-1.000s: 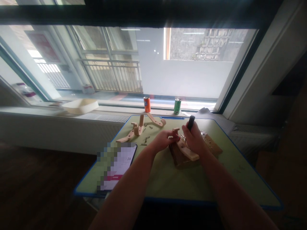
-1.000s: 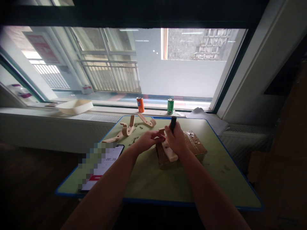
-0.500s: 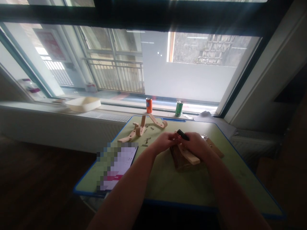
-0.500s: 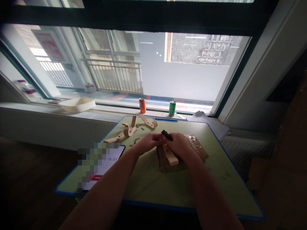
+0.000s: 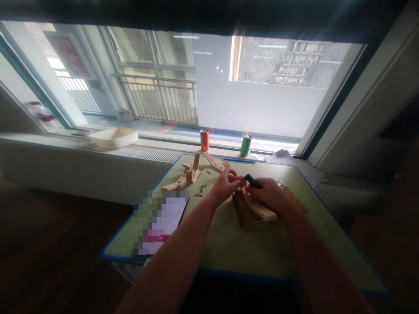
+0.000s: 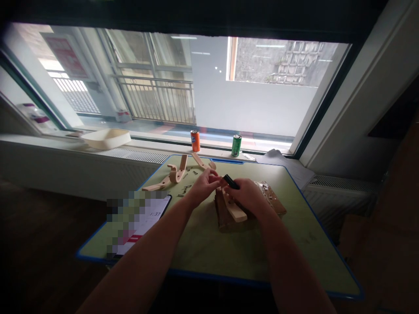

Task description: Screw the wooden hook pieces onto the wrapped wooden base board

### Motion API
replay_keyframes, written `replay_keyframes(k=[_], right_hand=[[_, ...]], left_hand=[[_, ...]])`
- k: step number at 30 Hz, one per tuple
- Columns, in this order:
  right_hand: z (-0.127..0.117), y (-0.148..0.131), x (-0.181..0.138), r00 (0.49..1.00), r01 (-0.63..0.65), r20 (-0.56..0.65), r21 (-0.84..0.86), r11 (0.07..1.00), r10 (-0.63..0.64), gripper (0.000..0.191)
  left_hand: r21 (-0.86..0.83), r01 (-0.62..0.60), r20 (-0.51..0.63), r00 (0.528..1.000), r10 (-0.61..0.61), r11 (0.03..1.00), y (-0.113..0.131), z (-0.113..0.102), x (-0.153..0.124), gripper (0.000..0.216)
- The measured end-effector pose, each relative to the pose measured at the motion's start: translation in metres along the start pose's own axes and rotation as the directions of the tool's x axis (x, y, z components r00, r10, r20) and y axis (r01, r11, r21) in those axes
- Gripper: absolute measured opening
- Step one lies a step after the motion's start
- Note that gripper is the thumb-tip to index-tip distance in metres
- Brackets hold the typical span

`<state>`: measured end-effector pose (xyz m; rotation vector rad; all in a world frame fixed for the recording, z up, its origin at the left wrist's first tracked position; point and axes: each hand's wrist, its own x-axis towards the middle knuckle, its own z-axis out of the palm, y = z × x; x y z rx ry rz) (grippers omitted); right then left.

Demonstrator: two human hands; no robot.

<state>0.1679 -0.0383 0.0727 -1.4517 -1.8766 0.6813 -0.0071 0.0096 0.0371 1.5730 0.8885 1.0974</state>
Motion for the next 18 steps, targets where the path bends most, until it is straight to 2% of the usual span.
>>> replay_keyframes(k=[2,4,12,18], right_hand=[[0.0,0.0,0.0,1.0,-0.03,-0.002,0.053,0.998,0.03,0.024],[0.0,-0.001,0.0,0.999,-0.046,-0.008,0.069,0.997,0.047,0.025],[0.0,0.001,0.002,0.999,-0.005,-0.037,0.075,0.997,0.008,0.017],[0.002,0.002,0.01,0.992,-0.126,0.049,0.161,0.979,0.119,0.017]], left_hand=[[-0.031,-0.017,0.11,0.994,0.02,0.999,0.0,0.002,0.0,0.047],[0.0,-0.059,0.166,0.984,0.058,0.998,0.001,0.004,-0.001,0.043],[0.2,-0.19,0.031,0.982,0.188,0.961,0.0,0.011,-0.002,0.042],[0.364,-0.214,0.019,0.975,0.223,0.907,-0.004,0.012,-0.003,0.037]])
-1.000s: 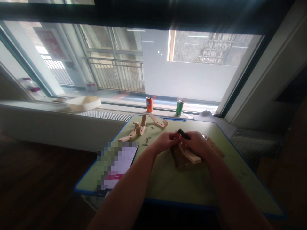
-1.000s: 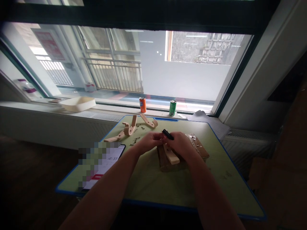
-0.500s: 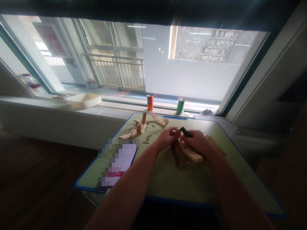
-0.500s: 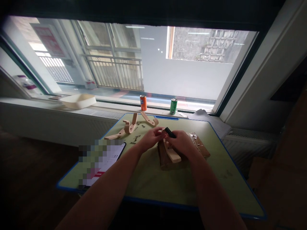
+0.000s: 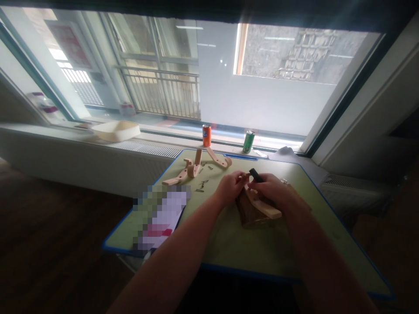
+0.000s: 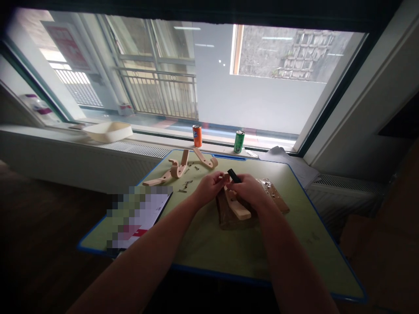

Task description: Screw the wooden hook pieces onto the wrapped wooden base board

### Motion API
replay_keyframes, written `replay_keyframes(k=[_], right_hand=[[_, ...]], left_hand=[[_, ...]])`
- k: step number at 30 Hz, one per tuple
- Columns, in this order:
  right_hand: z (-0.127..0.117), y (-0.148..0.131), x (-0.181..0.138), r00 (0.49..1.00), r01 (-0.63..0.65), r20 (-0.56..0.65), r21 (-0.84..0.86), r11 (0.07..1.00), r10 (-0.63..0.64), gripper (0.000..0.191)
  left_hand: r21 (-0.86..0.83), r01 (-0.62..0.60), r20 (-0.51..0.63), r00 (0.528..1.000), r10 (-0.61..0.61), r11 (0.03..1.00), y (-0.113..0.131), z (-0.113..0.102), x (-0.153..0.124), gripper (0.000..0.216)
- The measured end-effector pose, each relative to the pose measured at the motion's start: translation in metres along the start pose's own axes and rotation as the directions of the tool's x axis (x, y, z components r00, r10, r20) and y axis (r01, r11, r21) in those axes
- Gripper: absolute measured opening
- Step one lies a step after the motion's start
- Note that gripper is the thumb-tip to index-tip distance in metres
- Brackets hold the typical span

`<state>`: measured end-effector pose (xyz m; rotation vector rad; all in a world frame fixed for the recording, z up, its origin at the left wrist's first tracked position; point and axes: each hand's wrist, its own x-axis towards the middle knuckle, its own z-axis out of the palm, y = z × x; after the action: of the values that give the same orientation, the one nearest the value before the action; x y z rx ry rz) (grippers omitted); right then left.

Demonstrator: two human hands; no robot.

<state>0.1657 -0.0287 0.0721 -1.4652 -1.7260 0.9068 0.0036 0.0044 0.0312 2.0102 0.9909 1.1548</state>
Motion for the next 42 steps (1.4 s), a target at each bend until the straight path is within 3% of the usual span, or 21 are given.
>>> replay_keyframes(k=[7,13,17,23,27,31,34,37,40,42], right_hand=[[0.001,0.004,0.004,0.997,-0.044,0.061,0.013,0.999,0.043,0.028],[0.001,0.001,0.005,0.992,-0.069,0.101,-0.018,0.997,0.071,0.029],[0.001,0.001,0.006,0.993,-0.093,0.066,-0.065,0.994,0.097,0.025],[-0.001,0.003,0.004,0.996,-0.036,0.082,-0.062,0.997,0.041,0.026],[-0.004,-0.001,-0.001,0.993,-0.075,0.078,-0.109,0.991,0.084,0.031],[-0.011,-0.004,-0.008,0.997,-0.068,-0.033,-0.088,0.994,0.065,0.041],[-0.018,-0.002,-0.01,0.988,-0.012,-0.149,0.136,0.991,0.032,0.039],[-0.022,-0.004,-0.012,0.969,0.141,-0.242,0.382,0.913,-0.049,0.031],[-0.022,-0.015,-0.013,0.934,0.266,-0.321,0.335,0.904,-0.156,0.03],[-0.021,-0.025,-0.011,0.925,0.306,-0.299,0.221,0.926,-0.234,0.028]], left_hand=[[0.036,0.051,-0.076,0.996,-0.048,0.998,-0.005,0.01,-0.004,0.025],[0.138,0.029,-0.091,0.996,-0.016,0.99,-0.006,0.013,-0.007,0.021],[0.176,0.033,-0.11,0.994,-0.014,0.984,-0.006,0.014,-0.007,0.021],[0.189,0.024,-0.101,0.995,-0.005,0.982,-0.006,0.014,-0.007,0.025],[0.165,0.036,-0.093,0.995,-0.021,0.986,-0.007,0.013,-0.006,0.029],[0.127,0.026,-0.066,0.998,-0.018,0.992,-0.003,0.01,-0.005,0.03],[0.063,0.058,-0.044,0.997,-0.056,0.996,-0.001,0.007,-0.005,0.032],[-0.05,0.126,-0.072,0.989,-0.129,0.991,0.0,0.002,-0.004,0.046],[-0.153,0.073,-0.121,0.988,-0.092,0.986,0.0,-0.002,-0.001,0.047],[-0.208,0.032,-0.117,0.992,-0.057,0.978,0.001,-0.004,0.001,0.04]])
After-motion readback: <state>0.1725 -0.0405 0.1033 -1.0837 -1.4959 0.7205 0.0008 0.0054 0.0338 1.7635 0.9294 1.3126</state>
